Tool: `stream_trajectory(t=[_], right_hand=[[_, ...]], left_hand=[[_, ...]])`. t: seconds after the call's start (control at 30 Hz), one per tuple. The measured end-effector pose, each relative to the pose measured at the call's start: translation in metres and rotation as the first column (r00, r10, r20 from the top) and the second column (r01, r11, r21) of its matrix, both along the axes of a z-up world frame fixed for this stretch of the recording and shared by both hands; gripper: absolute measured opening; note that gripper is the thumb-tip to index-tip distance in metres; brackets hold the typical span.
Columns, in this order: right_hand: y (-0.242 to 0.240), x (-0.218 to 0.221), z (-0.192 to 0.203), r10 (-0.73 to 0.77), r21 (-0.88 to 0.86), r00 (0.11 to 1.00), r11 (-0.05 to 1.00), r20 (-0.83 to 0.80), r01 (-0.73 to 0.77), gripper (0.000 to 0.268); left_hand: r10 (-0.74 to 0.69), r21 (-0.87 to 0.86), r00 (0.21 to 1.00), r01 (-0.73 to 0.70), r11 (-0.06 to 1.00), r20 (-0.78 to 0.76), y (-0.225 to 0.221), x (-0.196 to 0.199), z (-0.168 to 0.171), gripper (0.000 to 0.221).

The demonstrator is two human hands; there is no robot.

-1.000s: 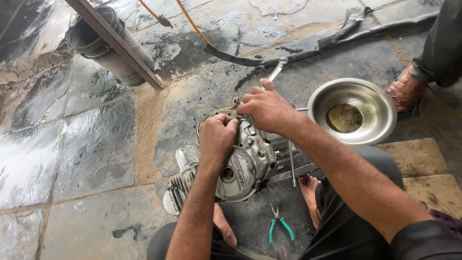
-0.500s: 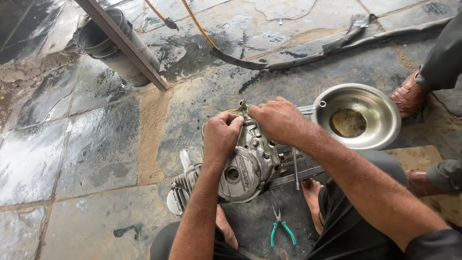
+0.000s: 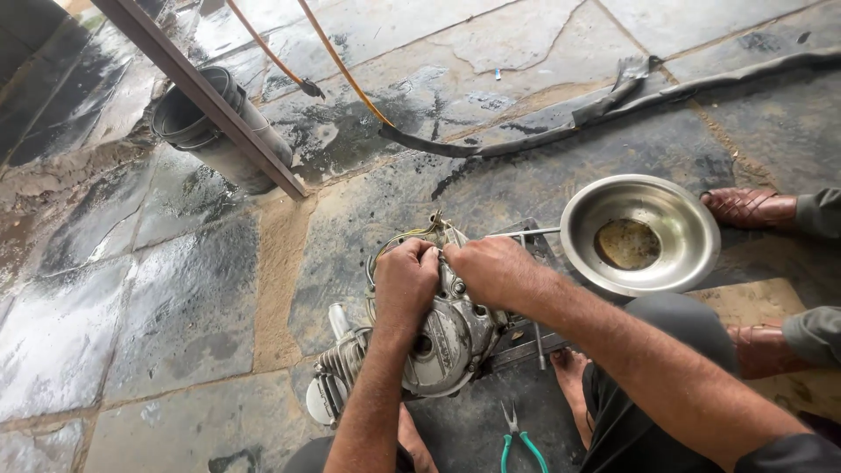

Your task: Using wrenches and hands to disassemble or repair a motorcycle engine component.

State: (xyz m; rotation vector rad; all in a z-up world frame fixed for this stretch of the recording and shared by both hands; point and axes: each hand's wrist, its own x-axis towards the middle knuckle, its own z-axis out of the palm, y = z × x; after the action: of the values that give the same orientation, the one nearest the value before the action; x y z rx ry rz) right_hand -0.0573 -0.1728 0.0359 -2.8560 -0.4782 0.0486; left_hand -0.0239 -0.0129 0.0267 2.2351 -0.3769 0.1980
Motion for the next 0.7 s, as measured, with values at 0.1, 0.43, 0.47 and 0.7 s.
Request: stream_trajectory(t=[0.1, 0.43, 0.47, 0.7], right_hand=[[0.003, -0.002, 0.011, -0.008, -0.021, 0.999, 1.000, -0.043, 0.007, 0.025], [-0.008, 0.048, -0.013, 0.049, -0.085, 0.976, 0.996, 0.212, -0.031, 0.021], [-0.008, 0.053, -0.020, 0.043, -0.082, 0.976, 0.996, 0.214, -0.026, 0.021], [-0.002, 0.047, -0.011, 0.109, -0.174, 0.959, 0.983, 0.263, -0.064, 0.011]], left_hand=[[-0.010, -0.008, 1.000, 0.011, 1.000, 0.016, 0.002, 0.001, -0.002, 0.020], [0.072, 0.066, 0.997, -0.072, 0.995, -0.006, -0.005, -0.006, 0.007, 0.022], [0.067, 0.069, 0.998, -0.067, 0.995, -0.004, -0.005, -0.004, 0.007, 0.022], [0.099, 0.037, 0.979, -0.094, 0.995, -0.177, 0.002, 0.006, 0.000, 0.023]])
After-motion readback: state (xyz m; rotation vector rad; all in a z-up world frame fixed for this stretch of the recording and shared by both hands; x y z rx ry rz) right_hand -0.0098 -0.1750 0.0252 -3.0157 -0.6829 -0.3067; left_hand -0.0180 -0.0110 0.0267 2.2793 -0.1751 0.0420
